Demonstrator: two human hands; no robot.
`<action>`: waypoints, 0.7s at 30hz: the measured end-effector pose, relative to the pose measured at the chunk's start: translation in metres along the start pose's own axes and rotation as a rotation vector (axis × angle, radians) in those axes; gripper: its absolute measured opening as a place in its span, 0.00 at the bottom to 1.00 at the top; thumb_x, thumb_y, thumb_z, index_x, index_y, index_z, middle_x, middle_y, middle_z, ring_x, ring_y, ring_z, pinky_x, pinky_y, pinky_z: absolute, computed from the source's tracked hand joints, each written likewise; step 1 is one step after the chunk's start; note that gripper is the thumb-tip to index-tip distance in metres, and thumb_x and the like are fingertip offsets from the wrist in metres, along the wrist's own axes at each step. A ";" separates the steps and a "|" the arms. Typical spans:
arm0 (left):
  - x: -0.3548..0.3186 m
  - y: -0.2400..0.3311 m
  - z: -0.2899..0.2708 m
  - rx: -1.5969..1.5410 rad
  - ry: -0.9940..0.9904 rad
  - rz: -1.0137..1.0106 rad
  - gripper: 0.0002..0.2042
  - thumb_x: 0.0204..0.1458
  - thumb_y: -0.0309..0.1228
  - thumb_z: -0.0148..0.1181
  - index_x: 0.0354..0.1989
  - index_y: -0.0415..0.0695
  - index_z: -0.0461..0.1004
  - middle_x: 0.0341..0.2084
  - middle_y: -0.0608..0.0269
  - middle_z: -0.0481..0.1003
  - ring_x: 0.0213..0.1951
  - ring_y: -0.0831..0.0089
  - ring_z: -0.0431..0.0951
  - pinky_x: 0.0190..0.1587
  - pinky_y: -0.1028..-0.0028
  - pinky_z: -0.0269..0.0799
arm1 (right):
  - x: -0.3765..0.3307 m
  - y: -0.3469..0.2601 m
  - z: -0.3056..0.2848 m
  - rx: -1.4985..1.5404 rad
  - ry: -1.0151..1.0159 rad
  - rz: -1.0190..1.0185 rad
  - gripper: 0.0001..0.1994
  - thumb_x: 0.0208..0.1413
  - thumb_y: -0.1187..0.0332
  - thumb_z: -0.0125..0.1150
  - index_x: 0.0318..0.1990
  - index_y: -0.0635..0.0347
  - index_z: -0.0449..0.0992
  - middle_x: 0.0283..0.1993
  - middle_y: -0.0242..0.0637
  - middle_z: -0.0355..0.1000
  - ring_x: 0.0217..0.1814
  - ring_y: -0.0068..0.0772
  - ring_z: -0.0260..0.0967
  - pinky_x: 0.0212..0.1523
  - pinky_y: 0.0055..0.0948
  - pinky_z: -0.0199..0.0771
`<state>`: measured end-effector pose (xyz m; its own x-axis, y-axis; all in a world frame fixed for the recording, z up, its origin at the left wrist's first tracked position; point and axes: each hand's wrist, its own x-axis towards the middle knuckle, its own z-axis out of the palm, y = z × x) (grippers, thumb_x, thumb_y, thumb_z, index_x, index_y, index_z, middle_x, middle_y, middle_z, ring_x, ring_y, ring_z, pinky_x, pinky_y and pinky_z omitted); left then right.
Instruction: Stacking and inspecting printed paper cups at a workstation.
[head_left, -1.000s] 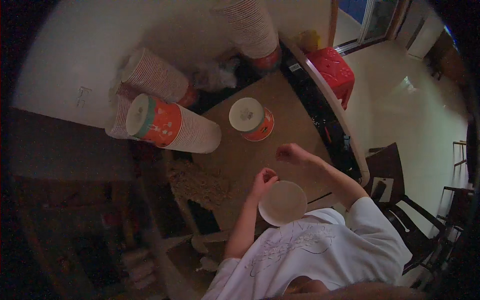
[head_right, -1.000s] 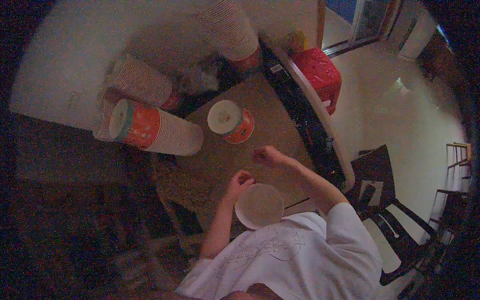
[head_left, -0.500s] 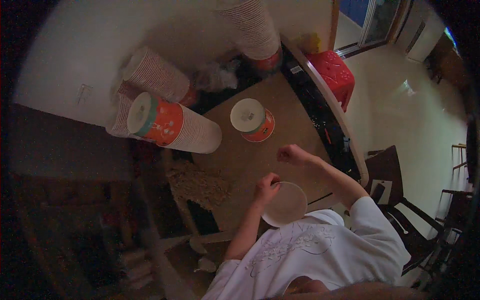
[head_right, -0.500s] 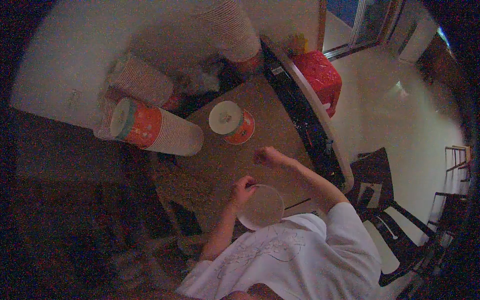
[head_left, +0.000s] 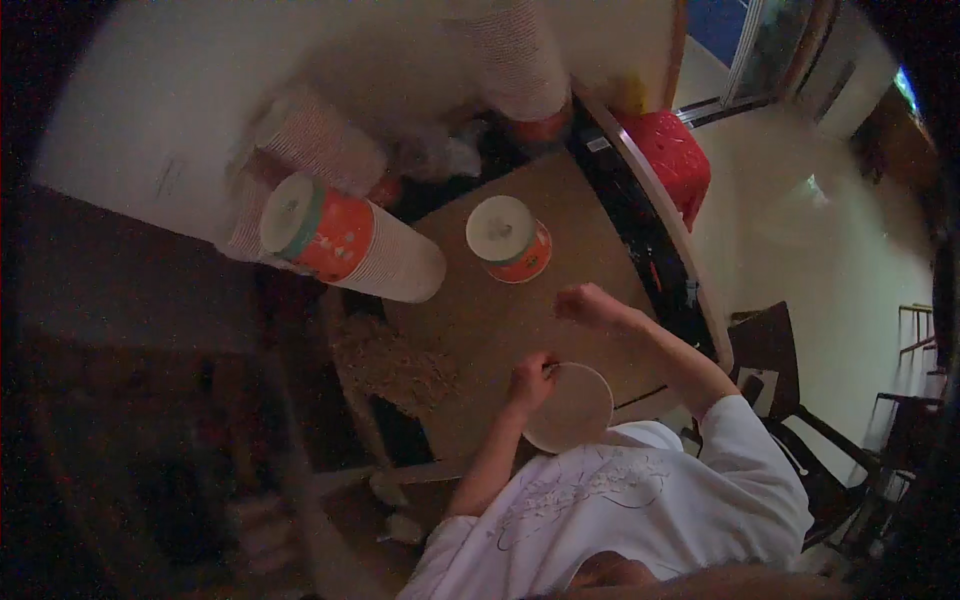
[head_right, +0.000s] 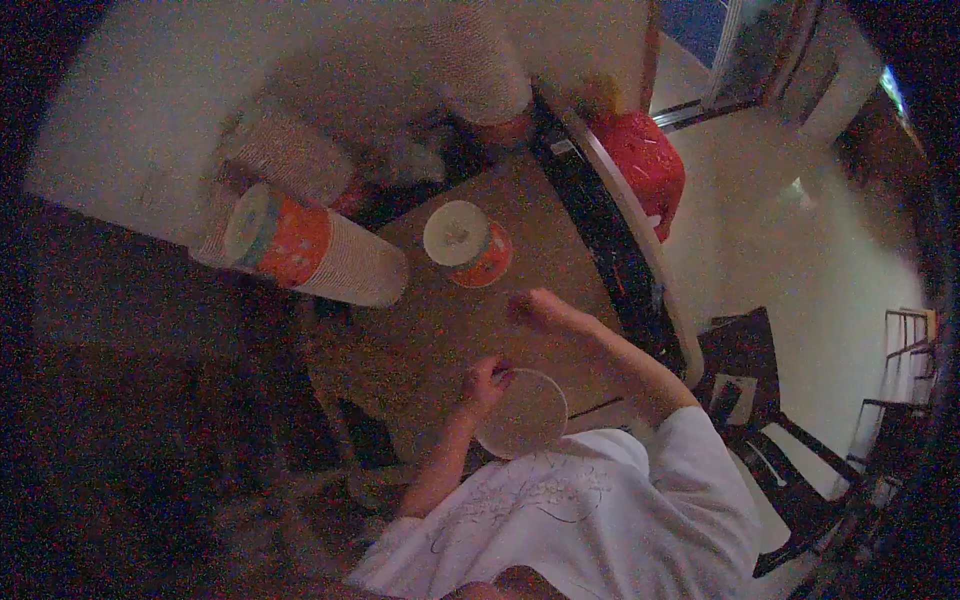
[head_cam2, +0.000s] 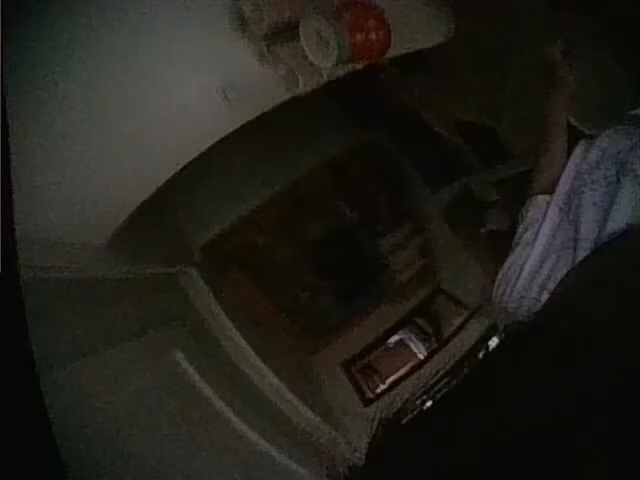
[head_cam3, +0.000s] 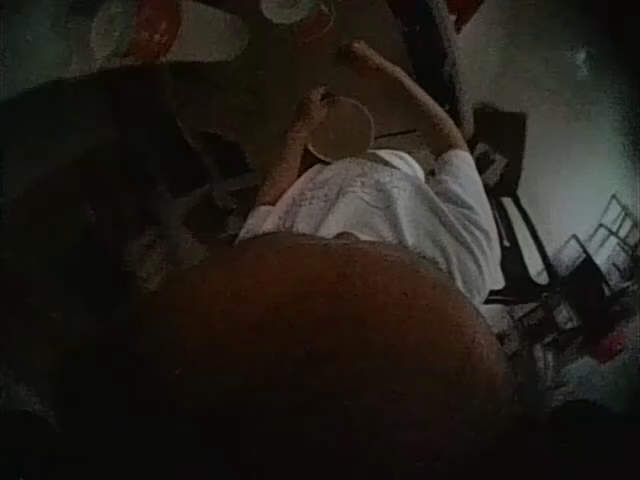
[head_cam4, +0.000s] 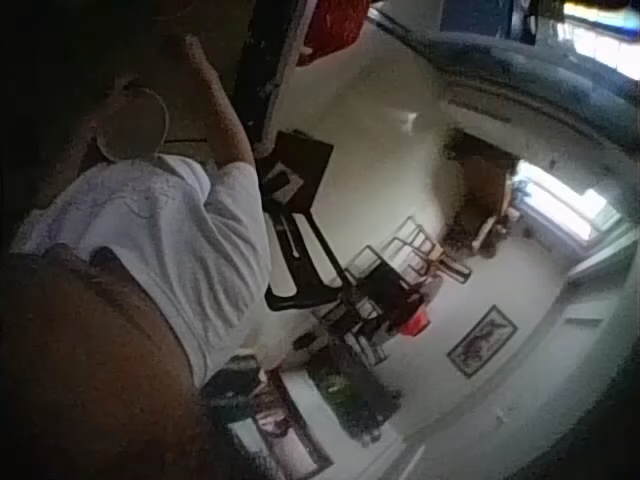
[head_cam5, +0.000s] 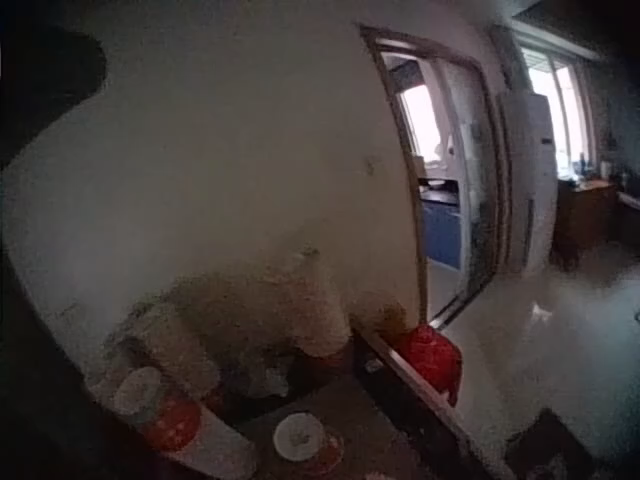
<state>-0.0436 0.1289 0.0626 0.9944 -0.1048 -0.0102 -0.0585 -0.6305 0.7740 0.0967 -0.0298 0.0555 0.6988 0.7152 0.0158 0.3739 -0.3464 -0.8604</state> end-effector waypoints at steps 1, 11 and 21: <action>-0.005 -0.011 0.006 -0.082 0.047 -0.065 0.09 0.37 0.25 0.55 0.29 0.42 0.66 0.23 0.58 0.70 0.27 0.61 0.71 0.30 0.67 0.66 | 0.001 -0.015 -0.005 -0.005 -0.012 -0.011 0.04 0.44 0.71 0.49 0.26 0.59 0.69 0.24 0.38 0.68 0.27 0.33 0.67 0.27 0.29 0.66; -0.002 -0.008 -0.010 0.012 0.075 -0.349 0.21 0.37 0.24 0.52 0.44 0.44 0.58 0.25 0.57 0.69 0.28 0.64 0.71 0.32 0.70 0.67 | -0.031 -0.118 -0.041 -0.562 -0.116 -0.004 0.08 0.43 0.61 0.49 0.28 0.52 0.69 0.29 0.37 0.68 0.29 0.42 0.66 0.28 0.36 0.67; -0.010 -0.064 -0.026 -0.480 0.191 -0.073 0.13 0.40 0.27 0.56 0.37 0.41 0.67 0.29 0.59 0.69 0.31 0.73 0.70 0.33 0.75 0.66 | -0.072 -0.104 0.007 -0.551 -0.183 0.149 0.10 0.43 0.58 0.50 0.30 0.52 0.70 0.31 0.37 0.69 0.34 0.41 0.67 0.32 0.34 0.67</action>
<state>-0.0478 0.1904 0.0303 0.9953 0.0967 0.0055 0.0143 -0.2028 0.9791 0.0033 -0.0410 0.1400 0.6695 0.7110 -0.2149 0.5756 -0.6795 -0.4548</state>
